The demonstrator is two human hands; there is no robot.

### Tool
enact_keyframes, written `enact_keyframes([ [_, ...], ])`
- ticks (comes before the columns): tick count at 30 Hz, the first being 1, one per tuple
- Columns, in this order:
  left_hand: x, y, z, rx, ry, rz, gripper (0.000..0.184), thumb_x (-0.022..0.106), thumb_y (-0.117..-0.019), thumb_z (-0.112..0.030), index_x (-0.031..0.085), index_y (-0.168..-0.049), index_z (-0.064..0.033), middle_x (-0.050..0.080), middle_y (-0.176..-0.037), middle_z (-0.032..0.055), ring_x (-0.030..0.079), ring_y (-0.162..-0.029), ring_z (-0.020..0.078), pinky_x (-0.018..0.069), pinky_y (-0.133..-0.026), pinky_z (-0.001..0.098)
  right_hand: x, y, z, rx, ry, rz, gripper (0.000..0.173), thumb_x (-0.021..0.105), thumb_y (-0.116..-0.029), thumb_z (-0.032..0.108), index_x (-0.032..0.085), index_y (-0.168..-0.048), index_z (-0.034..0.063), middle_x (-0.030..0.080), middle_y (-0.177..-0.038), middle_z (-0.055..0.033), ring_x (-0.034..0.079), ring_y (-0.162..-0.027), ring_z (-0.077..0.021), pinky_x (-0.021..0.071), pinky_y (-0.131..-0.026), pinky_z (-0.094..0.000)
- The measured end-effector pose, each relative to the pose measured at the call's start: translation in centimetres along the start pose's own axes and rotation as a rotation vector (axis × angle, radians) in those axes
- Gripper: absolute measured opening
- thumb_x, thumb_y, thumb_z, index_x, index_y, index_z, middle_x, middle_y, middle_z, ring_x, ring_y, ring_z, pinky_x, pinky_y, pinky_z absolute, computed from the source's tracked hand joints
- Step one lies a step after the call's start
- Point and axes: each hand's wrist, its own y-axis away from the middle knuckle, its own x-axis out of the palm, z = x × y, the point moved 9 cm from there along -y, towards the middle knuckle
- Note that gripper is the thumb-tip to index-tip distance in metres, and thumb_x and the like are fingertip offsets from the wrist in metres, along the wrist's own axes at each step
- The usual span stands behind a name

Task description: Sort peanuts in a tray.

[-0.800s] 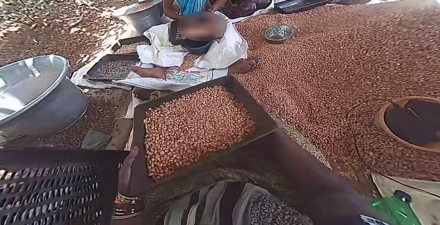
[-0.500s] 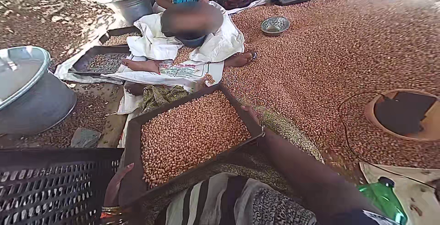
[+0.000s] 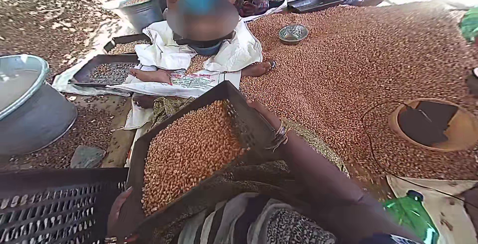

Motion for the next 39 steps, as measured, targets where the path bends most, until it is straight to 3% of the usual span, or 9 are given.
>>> enact_keyframes([
  [1, 0.0, -0.3, 0.1, 0.013, -0.004, 0.13, 0.036, 0.029, -0.1028, -0.01, 0.064, -0.108, -0.0081, 0.075, -0.097, -0.001, 0.072, -0.093, 0.0057, 0.0593, -0.084, 0.0257, -0.7, -0.4, -1.2, 0.023, -0.047, -0.011, 0.04, 0.028, -0.1134, 0.035, 0.061, -0.119, 0.0122, 0.069, -0.087, 0.0023, 0.067, -0.077, -0.0025, 0.0577, -0.071, -0.0206],
  [5, 3.5, 1.8, -1.2, -0.113, -0.174, -0.229, 0.036, 0.026, -0.1032, -0.007, 0.061, -0.097, -0.0127, 0.074, -0.083, -0.007, 0.072, -0.081, 0.0015, 0.06, -0.078, 0.0229, -2.5, -1.0, -5.6, 0.071, -0.153, -0.068, 0.038, 0.03, -0.1131, 0.034, 0.061, -0.118, 0.0123, 0.07, -0.086, 0.0021, 0.068, -0.077, -0.0026, 0.058, -0.07, -0.0212],
  [16, 1.4, -0.6, 0.9, -0.13, -0.353, -0.147, 0.037, 0.042, -0.0983, -0.017, 0.054, -0.133, -0.0163, 0.074, -0.107, -0.0068, 0.071, -0.097, 0.0004, 0.0604, -0.083, 0.022, -6.9, -5.5, -10.8, 0.191, -0.132, -0.086, 0.033, 0.041, -0.1103, 0.037, 0.064, -0.113, 0.0129, 0.068, -0.085, 0.0023, 0.066, -0.073, -0.0023, 0.0554, -0.065, -0.0204],
  [18, 1.0, -0.8, 1.2, -0.119, -0.435, -0.162, 0.044, 0.045, -0.0972, -0.019, 0.049, -0.141, -0.0164, 0.072, -0.111, -0.008, 0.07, -0.098, -0.0015, 0.0596, -0.083, 0.0202, -7.5, -6.9, -11.6, 0.207, -0.091, -0.002, 0.031, 0.048, -0.1079, 0.031, 0.061, -0.129, 0.0112, 0.07, -0.098, -0.002, 0.067, -0.082, -0.0057, 0.0576, -0.072, -0.0248],
  [19, 1.1, -0.9, 1.2, -0.114, -0.472, -0.179, 0.046, 0.044, -0.0979, -0.018, 0.046, -0.144, -0.0155, 0.071, -0.112, -0.0083, 0.069, -0.099, -0.0028, 0.0592, -0.082, 0.019, -7.6, -7.5, -11.8, 0.187, -0.032, 0.083, 0.037, 0.05, -0.1073, 0.025, 0.055, -0.14, 0.0098, 0.069, -0.106, -0.0043, 0.066, -0.086, -0.0065, 0.0566, -0.077, -0.0259],
  [23, 2.0, -0.8, 0.8, -0.084, -0.543, -0.198, 0.055, 0.042, -0.0989, -0.015, 0.034, -0.153, -0.0127, 0.065, -0.126, -0.0072, 0.065, -0.105, -0.006, 0.0559, -0.086, 0.0156, -7.8, -8.0, -11.9, 0.186, 0.454, 0.132, 0.029, 0.054, -0.1063, 0.016, 0.057, -0.132, 0.0035, 0.065, -0.103, -0.0111, 0.062, -0.084, -0.0141, 0.0525, -0.078, -0.033],
  [28, 2.8, 0.0, 1.1, -0.085, -0.572, -0.267, 0.058, 0.044, -0.1002, -0.016, 0.032, -0.156, -0.0111, 0.061, -0.133, 0.0001, 0.064, -0.107, -0.0019, 0.0551, -0.088, 0.0186, -5.1, -3.4, -5.5, 0.002, 1.091, 0.106, 0.041, 0.057, -0.1039, 0.012, 0.058, -0.141, -0.0037, 0.055, -0.146, -0.026, 0.053, -0.137, -0.0373, 0.0405, -0.116, -0.0513],
  [33, 2.7, -1.1, 0.8, -0.097, -0.544, -0.277, 0.056, 0.045, -0.1005, -0.016, 0.033, -0.155, -0.0104, 0.062, -0.128, 0.0021, 0.065, -0.104, -0.0001, 0.0555, -0.086, 0.0206, 0.9, 4.5, -5.7, -0.08, 1.203, 0.557, 0.023, 0.058, -0.1034, 0.01, 0.074, -0.113, -0.0038, 0.072, -0.111, -0.023, 0.068, -0.107, -0.0373, 0.0497, -0.099, -0.055],
  [39, 2.9, -1.5, 0.7, -0.101, -0.538, -0.298, 0.052, 0.046, -0.1003, -0.014, 0.037, -0.151, -0.0098, 0.064, -0.122, 0.0005, 0.066, -0.098, -0.0014, 0.056, -0.08, 0.0181, 1.7, 6.4, -13.7, 0.253, 1.469, 0.585, 0.021, 0.053, -0.0987, -0.006, 0.066, -0.115, -0.0102, 0.065, -0.121, -0.0303, 0.063, -0.118, -0.0478, 0.0523, -0.094, -0.0637],
])
